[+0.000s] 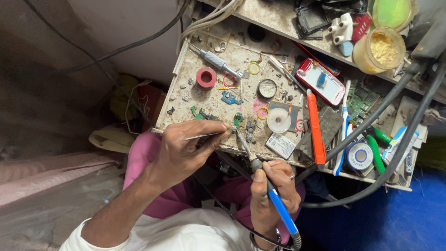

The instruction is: The person uses a soldering iron and tweezers to solder components onto a small green circuit board. They hold the board steady with one hand while applying heat and solder with the other, occasionally adjusting the component placement.

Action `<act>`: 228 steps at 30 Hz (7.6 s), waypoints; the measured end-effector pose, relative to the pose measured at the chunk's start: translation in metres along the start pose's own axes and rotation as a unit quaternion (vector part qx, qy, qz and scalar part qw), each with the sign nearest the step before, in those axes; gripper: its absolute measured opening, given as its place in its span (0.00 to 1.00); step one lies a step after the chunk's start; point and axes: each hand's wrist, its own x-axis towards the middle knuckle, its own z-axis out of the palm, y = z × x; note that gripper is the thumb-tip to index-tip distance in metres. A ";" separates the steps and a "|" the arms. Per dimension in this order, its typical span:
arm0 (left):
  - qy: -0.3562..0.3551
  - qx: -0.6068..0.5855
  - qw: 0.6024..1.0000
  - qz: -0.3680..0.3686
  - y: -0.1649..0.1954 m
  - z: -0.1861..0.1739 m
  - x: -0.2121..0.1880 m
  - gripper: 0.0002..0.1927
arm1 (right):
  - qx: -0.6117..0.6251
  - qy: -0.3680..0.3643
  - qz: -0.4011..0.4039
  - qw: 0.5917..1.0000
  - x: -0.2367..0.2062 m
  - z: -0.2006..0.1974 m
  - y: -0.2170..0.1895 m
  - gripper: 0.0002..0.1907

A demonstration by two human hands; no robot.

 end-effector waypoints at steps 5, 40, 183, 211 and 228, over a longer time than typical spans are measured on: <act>0.001 0.003 1.000 0.004 0.000 0.000 0.000 0.11 | 0.001 -0.001 -0.005 1.000 0.001 0.000 0.001 0.08; 0.004 0.010 1.000 0.011 -0.001 0.000 0.000 0.11 | 0.019 -0.001 0.001 1.000 0.001 0.000 0.000 0.07; -0.003 -0.003 1.000 -0.008 0.004 0.001 0.002 0.11 | 0.001 0.008 0.011 1.000 0.004 -0.003 -0.004 0.08; -0.001 0.000 1.000 -0.005 0.004 0.000 0.002 0.11 | 0.008 0.005 0.009 1.000 0.003 -0.003 -0.003 0.08; -0.001 -0.007 1.000 -0.010 0.004 0.000 0.001 0.11 | 0.018 0.021 0.011 1.000 -0.001 -0.002 0.001 0.08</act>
